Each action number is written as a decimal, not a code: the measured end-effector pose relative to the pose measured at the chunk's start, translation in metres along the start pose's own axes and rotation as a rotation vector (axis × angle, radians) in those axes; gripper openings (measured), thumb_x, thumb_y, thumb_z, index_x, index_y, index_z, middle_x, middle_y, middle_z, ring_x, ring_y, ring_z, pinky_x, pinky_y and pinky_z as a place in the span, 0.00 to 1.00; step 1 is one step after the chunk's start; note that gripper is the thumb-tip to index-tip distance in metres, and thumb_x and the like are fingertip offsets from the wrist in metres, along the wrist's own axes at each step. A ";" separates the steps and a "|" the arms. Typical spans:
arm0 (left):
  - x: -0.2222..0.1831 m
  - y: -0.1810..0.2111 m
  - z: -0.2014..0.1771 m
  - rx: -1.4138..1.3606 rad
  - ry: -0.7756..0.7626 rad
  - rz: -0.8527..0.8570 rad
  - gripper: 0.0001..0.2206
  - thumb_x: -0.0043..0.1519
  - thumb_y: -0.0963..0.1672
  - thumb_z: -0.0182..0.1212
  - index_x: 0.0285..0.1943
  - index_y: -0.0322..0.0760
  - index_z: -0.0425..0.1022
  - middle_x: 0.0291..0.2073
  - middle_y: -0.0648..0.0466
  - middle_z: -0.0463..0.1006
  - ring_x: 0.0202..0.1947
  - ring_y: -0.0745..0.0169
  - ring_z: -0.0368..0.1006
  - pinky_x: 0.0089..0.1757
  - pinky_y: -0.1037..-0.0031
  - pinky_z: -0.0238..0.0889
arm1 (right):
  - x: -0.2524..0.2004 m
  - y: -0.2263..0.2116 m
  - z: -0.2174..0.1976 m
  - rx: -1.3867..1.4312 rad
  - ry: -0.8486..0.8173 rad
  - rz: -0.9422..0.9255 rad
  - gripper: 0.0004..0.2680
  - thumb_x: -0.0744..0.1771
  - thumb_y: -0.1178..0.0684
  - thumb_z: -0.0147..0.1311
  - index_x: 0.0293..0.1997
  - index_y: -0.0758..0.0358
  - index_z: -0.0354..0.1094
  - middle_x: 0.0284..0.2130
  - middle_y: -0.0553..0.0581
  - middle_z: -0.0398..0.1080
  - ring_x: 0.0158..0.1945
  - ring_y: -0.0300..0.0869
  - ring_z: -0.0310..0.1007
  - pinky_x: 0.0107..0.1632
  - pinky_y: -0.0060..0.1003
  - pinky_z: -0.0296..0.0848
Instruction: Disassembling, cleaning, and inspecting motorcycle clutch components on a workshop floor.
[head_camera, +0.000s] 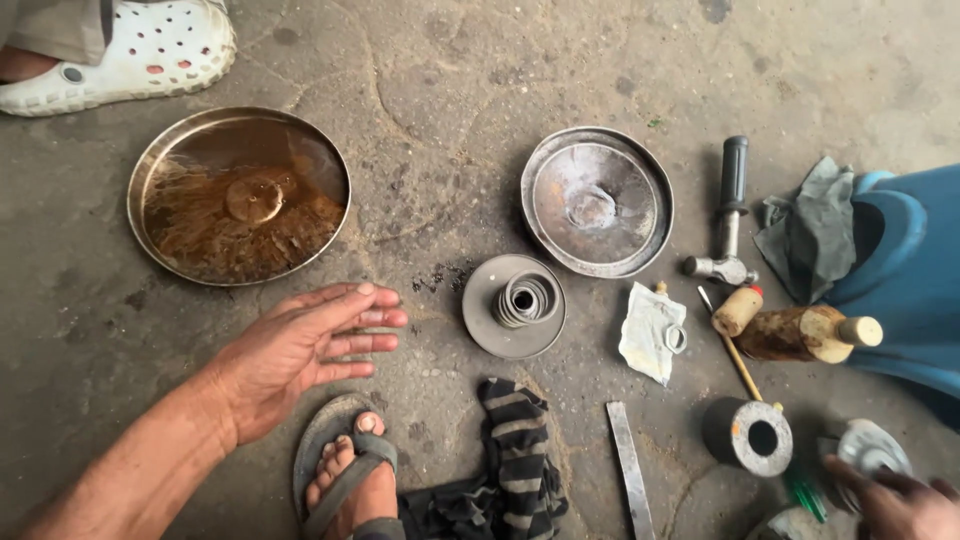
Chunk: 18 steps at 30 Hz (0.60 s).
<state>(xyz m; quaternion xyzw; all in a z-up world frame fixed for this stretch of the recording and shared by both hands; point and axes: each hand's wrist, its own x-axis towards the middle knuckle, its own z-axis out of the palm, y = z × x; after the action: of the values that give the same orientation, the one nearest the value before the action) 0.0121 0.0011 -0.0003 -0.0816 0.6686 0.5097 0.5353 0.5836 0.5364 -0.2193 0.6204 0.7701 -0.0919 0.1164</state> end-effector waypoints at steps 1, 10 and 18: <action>-0.001 0.001 0.000 -0.016 -0.026 -0.006 0.23 0.62 0.55 0.55 0.58 0.41 0.78 0.54 0.51 0.84 0.56 0.59 0.77 0.53 0.62 0.70 | 0.002 -0.013 -0.009 0.095 -0.059 -0.016 0.28 0.58 0.25 0.66 0.56 0.51 0.76 0.59 0.69 0.69 0.61 0.66 0.65 0.56 0.63 0.62; 0.007 -0.010 0.044 -0.222 -0.385 0.123 0.40 0.55 0.67 0.39 0.70 0.47 0.69 0.65 0.51 0.76 0.66 0.51 0.69 0.62 0.47 0.56 | -0.178 -0.313 -0.126 0.930 -0.657 -0.162 0.23 0.65 0.33 0.56 0.56 0.62 0.73 0.51 0.70 0.75 0.49 0.63 0.75 0.48 0.59 0.71; 0.007 -0.040 0.039 -1.164 -1.142 0.163 0.42 0.68 0.67 0.43 0.82 0.41 0.61 0.71 0.38 0.67 0.69 0.31 0.63 0.61 0.26 0.51 | -0.302 -0.424 -0.133 1.555 -1.186 -0.283 0.20 0.71 0.39 0.49 0.56 0.71 0.72 0.45 0.70 0.80 0.39 0.61 0.82 0.42 0.56 0.78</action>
<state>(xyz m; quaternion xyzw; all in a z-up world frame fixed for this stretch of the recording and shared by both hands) 0.0601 0.0153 -0.0261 -0.0253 -0.0748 0.7753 0.6266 0.2218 0.2013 -0.0050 0.2797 0.3793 -0.8814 0.0315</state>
